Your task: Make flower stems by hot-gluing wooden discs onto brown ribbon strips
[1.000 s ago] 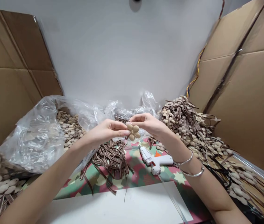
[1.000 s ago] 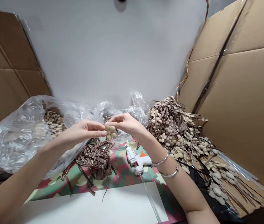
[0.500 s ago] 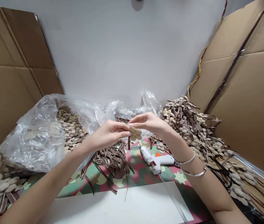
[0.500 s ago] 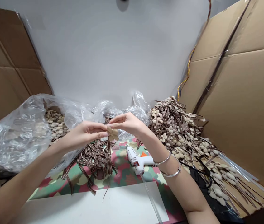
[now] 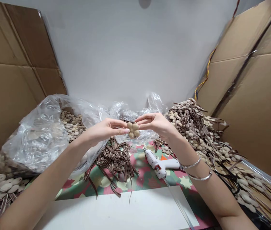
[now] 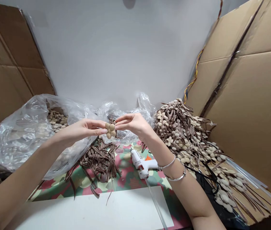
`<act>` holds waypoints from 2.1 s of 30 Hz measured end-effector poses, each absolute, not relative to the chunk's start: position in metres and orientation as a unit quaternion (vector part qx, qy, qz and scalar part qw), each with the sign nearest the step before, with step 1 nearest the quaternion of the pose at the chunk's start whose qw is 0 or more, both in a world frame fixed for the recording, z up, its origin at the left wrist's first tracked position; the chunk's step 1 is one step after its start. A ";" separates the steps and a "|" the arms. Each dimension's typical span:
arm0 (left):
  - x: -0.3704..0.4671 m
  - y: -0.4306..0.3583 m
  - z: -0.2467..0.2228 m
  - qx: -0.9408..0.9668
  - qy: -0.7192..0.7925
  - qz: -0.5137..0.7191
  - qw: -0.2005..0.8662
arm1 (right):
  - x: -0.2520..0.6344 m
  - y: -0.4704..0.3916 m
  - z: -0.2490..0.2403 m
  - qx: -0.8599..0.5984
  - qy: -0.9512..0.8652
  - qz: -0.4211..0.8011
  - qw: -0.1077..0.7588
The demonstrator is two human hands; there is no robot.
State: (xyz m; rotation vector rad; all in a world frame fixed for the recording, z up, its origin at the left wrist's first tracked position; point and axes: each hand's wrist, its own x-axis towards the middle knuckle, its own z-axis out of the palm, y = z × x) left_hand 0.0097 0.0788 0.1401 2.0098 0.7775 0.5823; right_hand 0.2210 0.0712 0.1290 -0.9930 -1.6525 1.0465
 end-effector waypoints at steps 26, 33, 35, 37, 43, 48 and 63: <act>0.026 0.064 0.129 0.840 0.269 0.233 0.410 | 0.218 0.068 0.129 -0.374 -0.663 0.459 0.459; 0.027 0.064 0.129 0.844 0.264 0.251 0.394 | 0.219 0.068 0.129 -0.369 -0.668 0.460 0.453; 0.027 0.064 0.129 0.847 0.265 0.249 0.389 | 0.218 0.067 0.129 -0.374 -0.667 0.455 0.456; 0.026 0.063 0.129 0.848 0.269 0.247 0.383 | 0.218 0.067 0.130 -0.378 -0.670 0.451 0.453; 0.026 0.061 0.131 0.849 0.258 0.232 0.399 | 0.219 0.065 0.131 -0.375 -0.690 0.446 0.430; 0.026 0.060 0.133 0.857 0.260 0.230 0.381 | 0.220 0.064 0.133 -0.380 -0.700 0.427 0.428; 0.021 0.064 0.131 0.856 0.220 0.203 0.422 | 0.220 0.064 0.132 -0.368 -0.710 0.433 0.417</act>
